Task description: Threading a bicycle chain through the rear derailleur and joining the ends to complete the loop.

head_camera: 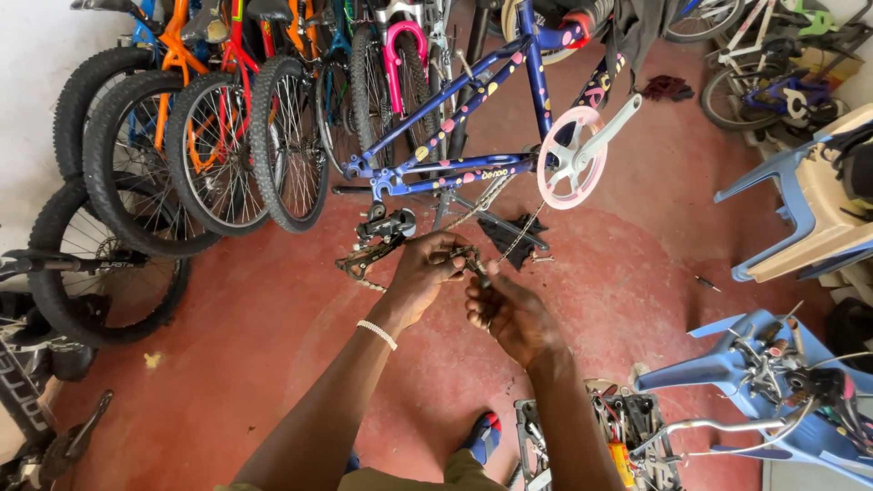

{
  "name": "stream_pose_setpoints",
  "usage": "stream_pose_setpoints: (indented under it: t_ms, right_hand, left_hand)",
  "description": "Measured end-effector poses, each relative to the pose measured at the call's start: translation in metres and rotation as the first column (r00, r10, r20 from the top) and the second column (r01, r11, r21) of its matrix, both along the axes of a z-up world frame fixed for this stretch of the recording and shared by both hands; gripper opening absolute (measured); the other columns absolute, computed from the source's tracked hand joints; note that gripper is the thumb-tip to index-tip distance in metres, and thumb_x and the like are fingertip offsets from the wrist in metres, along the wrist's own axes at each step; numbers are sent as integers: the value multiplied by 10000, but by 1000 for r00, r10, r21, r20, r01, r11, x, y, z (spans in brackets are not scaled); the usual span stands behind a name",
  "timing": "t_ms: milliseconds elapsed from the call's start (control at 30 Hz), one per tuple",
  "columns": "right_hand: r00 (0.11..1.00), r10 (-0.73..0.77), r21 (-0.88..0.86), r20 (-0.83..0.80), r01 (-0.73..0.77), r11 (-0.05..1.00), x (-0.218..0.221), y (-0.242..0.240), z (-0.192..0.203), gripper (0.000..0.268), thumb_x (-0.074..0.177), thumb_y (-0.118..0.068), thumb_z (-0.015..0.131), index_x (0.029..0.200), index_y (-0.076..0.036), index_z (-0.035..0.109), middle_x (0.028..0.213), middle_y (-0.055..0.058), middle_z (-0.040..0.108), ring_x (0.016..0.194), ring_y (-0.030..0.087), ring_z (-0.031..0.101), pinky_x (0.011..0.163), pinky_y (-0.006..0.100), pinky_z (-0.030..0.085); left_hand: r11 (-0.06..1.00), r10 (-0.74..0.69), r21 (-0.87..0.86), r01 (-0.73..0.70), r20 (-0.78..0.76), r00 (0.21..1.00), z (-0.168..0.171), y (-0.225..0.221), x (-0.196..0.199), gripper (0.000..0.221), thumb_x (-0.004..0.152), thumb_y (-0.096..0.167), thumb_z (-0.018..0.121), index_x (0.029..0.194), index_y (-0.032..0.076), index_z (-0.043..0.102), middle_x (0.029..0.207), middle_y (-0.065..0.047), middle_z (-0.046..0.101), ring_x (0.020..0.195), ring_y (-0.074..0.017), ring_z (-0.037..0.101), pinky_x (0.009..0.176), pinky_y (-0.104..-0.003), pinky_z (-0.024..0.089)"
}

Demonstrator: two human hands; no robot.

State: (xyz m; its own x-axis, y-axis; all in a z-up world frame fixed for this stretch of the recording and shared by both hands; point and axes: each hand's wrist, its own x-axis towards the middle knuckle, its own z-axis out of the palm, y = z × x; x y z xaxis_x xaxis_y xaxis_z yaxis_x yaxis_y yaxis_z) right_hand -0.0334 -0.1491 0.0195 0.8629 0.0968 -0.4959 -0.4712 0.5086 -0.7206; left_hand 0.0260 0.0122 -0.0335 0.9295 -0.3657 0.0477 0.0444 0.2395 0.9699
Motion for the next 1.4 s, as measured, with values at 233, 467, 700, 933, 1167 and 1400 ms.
stream_pose_setpoints:
  t_ms: [233,467,700,933,1167,1400]
  right_hand:
    - [852,-111,-389,512,345,854,-1,20,3,292,626,-27,841,863,-24,672,780,62,590,753,117,573,643,208,510]
    - [977,-188,-286,98,209,935,10,12,10,577,882,-538,535,919,32,617,701,114,548,574,206,594,544,318,547]
    - [861,-265,-215,434,385,897,8,18,5,520,653,11,806,1122,11,583,899,80,553,714,128,554,660,206,476]
    - [941,-306,13,147,307,952,13,4,-10,235,837,-198,707,915,-4,599,654,86,466,582,243,583,591,321,528]
    - [988,-130,57,83,126,990,15,-3,-25,280,847,-226,655,914,46,636,758,196,678,616,277,684,552,375,579]
    - [970,-228,167,-87,240,956,-1,4,-16,178,836,-131,677,880,39,648,773,141,673,705,252,695,675,368,589]
  left_hand:
    - [999,27,-28,-29,-74,997,12,-5,1,307,882,163,648,1142,21,566,1082,-209,564,999,-303,586,853,-502,538]
    - [1000,20,-17,-20,-32,999,3,-3,10,240,915,116,603,1142,42,576,1098,-213,567,1020,-345,585,862,-520,540]
    - [1000,-9,6,9,-15,1000,-8,-1,17,231,910,130,617,1129,66,584,1085,-188,571,1045,-332,576,893,-528,512]
    - [999,17,-36,-18,-33,999,7,-6,10,234,896,90,616,1121,37,579,1074,-190,559,1045,-324,573,885,-505,519]
    - [1000,-11,-27,10,-25,1000,28,-2,2,222,863,-6,608,1085,2,611,1050,-211,582,1053,-374,569,871,-539,521]
    - [955,12,294,-50,129,992,25,-12,-3,179,911,74,583,1079,87,642,958,-129,491,876,-198,467,724,-401,535]
